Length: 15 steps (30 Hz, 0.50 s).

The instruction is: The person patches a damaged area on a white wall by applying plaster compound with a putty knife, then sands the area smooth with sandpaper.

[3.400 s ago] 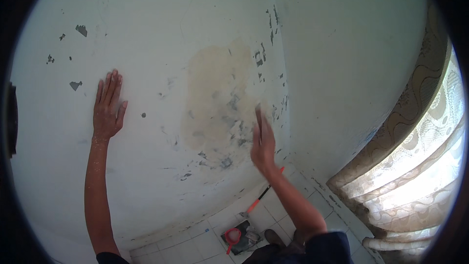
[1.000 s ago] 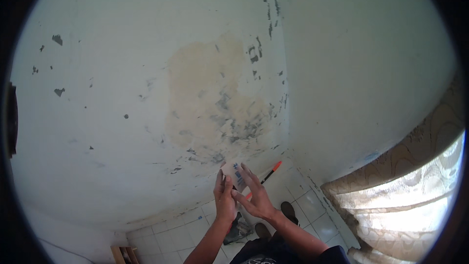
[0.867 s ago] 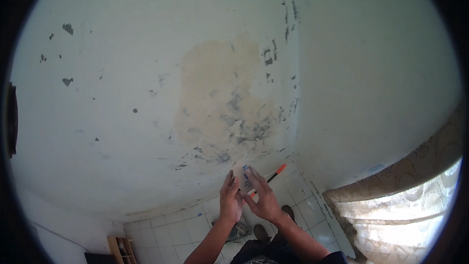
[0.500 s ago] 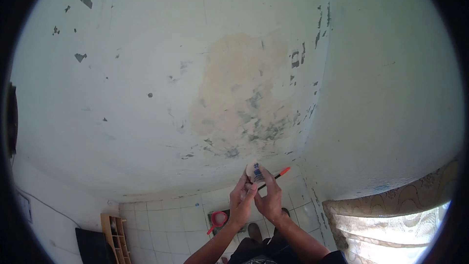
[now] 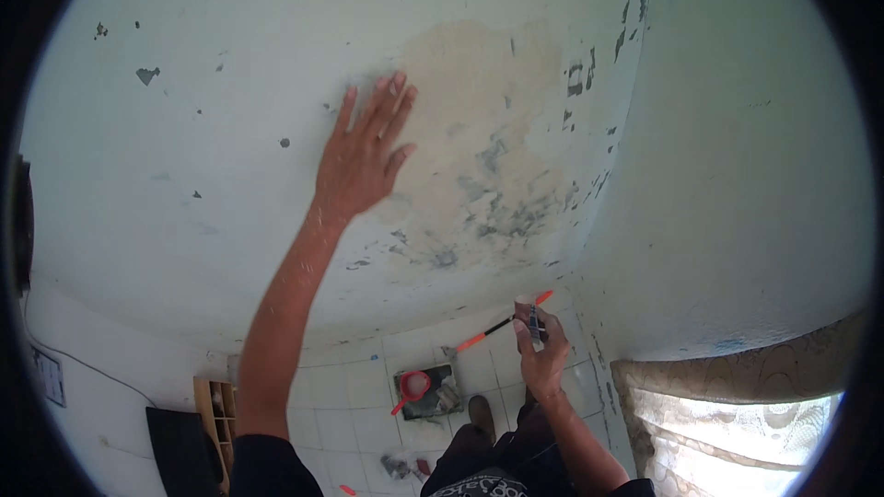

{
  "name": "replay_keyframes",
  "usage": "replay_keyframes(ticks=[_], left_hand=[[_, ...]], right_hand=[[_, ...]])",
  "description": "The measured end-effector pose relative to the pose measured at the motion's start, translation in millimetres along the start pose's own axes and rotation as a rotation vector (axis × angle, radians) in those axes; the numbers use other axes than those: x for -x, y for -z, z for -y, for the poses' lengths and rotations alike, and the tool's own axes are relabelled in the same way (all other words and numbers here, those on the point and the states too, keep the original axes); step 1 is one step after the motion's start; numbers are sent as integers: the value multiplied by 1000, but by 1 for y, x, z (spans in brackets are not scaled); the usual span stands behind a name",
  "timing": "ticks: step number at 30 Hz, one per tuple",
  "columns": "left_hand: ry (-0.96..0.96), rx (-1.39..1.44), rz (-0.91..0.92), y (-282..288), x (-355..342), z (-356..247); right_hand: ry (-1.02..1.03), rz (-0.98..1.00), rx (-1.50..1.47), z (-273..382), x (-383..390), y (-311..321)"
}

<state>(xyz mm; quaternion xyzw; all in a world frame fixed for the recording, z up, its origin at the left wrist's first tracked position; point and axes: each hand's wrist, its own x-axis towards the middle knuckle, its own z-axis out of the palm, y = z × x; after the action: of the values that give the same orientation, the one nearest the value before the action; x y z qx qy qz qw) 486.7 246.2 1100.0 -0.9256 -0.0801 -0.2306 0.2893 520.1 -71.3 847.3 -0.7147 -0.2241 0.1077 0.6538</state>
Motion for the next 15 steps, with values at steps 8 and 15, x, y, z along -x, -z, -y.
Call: replay_keyframes(ticks=[8,15], left_hand=[[-190,-104,224,-63,63,14],[-246,-82,261,-95,100,8]], right_hand=[[-175,6,90,-23,20,16],[-194,-75,153,-54,40,30]])
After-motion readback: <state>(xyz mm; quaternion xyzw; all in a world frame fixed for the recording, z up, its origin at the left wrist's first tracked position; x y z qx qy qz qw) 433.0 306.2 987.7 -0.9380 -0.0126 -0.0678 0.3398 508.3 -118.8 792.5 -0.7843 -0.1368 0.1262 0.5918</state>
